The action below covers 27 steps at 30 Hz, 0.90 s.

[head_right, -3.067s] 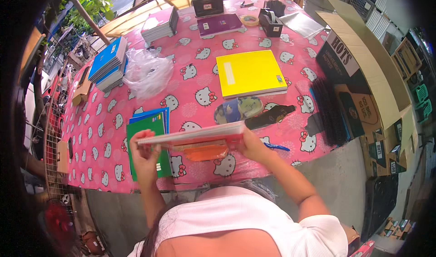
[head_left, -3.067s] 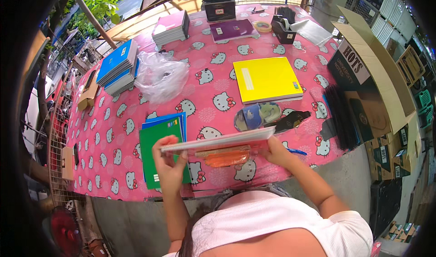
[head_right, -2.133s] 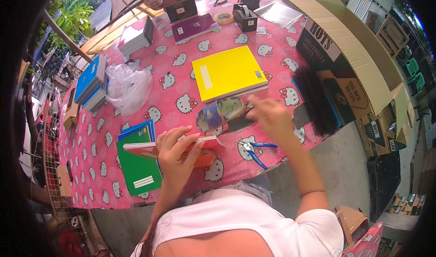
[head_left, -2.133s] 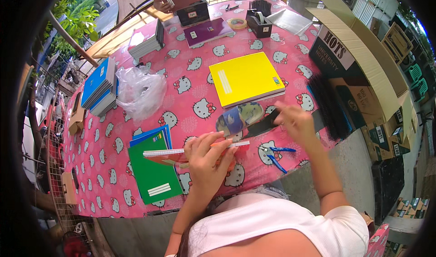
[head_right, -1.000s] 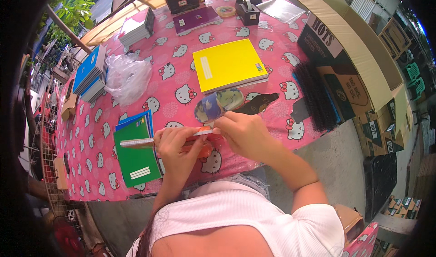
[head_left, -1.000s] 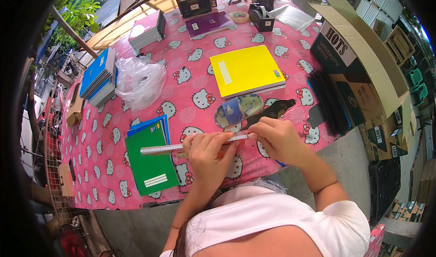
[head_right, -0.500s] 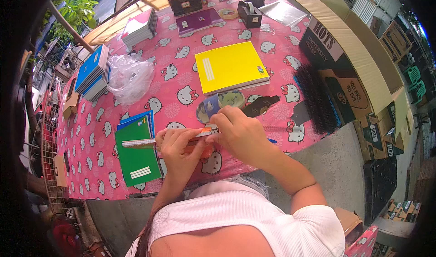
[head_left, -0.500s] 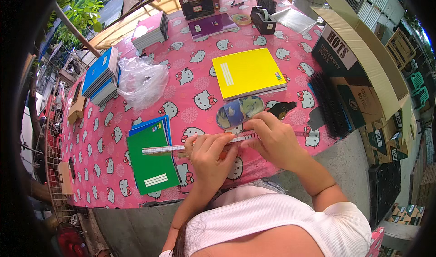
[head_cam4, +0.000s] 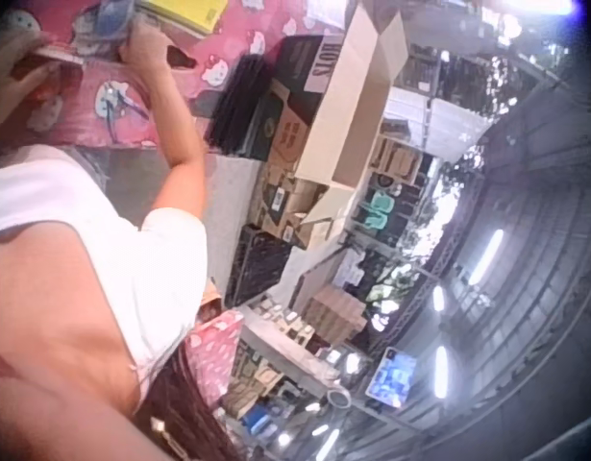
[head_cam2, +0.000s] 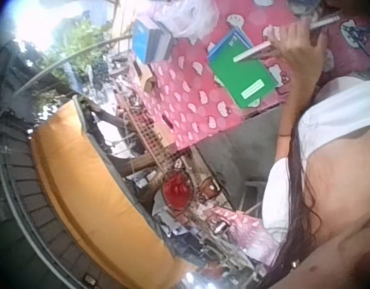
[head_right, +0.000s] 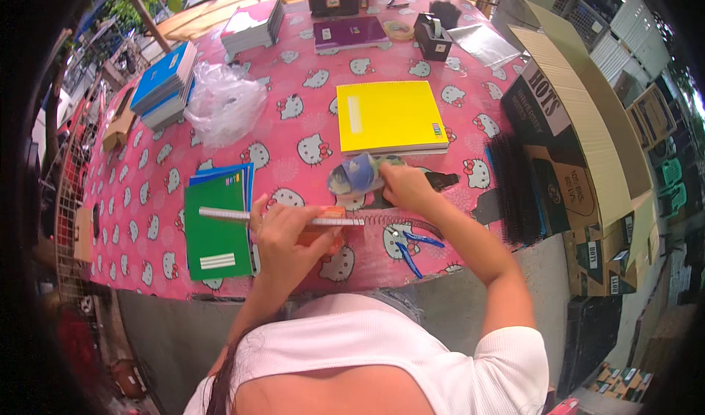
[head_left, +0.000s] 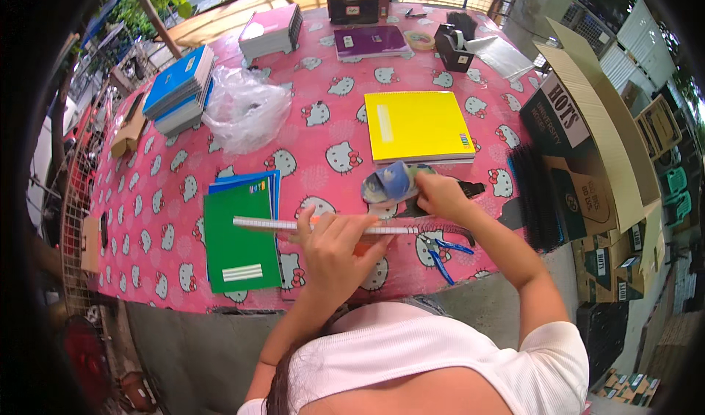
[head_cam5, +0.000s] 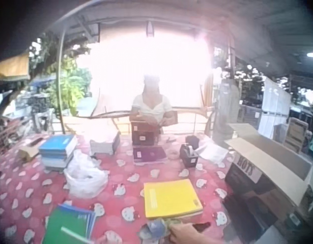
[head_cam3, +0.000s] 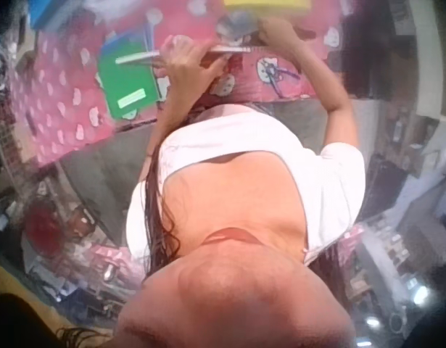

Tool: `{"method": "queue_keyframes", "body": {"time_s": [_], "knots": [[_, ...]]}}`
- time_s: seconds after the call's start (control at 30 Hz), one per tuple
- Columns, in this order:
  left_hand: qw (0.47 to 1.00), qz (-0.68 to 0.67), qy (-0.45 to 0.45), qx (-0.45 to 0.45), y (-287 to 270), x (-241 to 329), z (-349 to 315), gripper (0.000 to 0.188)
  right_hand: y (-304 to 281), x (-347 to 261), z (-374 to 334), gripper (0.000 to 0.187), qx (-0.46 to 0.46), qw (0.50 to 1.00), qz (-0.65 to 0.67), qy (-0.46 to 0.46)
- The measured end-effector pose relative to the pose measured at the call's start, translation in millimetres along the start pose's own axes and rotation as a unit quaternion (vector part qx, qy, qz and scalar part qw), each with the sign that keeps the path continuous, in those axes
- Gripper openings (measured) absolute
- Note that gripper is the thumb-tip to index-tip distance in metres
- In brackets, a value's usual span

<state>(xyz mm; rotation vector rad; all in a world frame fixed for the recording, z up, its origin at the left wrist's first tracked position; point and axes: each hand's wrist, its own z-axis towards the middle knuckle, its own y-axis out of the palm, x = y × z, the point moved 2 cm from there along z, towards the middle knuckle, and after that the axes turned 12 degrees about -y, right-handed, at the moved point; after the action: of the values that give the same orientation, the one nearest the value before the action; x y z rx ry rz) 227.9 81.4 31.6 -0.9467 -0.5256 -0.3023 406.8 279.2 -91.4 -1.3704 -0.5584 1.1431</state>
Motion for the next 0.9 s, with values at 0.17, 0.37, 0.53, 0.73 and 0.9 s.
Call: {"method": "queue_keyframes", "body": {"time_s": [0.17, 0.37, 0.53, 0.73, 0.9], "knots": [[1.000, -0.025, 0.002, 0.006, 3, -4, 5, 0.025, -36, -12, -9, 0.028, 0.353, 0.875, 0.330, -0.009], [0.997, -0.073, 0.002, 0.012, 1, -4, 5, 0.026, 0, -28, -11, 0.032, 0.100, 0.993, 0.025, -0.063], [0.999, -0.048, -0.009, -0.002, 2, -1, 4, 0.028, 11, -42, -20, 0.035, -0.086, 0.988, -0.122, -0.039], [0.998, -0.044, 0.006, 0.032, 2, -6, 1, 0.026, -41, -35, -4, 0.041, 0.134, 0.921, 0.364, 0.033], [0.999, -0.049, 0.021, 0.004, 5, -2, 0, 0.025, -57, -32, -5, 0.037, 0.020, 0.958, 0.287, -0.016]]}}
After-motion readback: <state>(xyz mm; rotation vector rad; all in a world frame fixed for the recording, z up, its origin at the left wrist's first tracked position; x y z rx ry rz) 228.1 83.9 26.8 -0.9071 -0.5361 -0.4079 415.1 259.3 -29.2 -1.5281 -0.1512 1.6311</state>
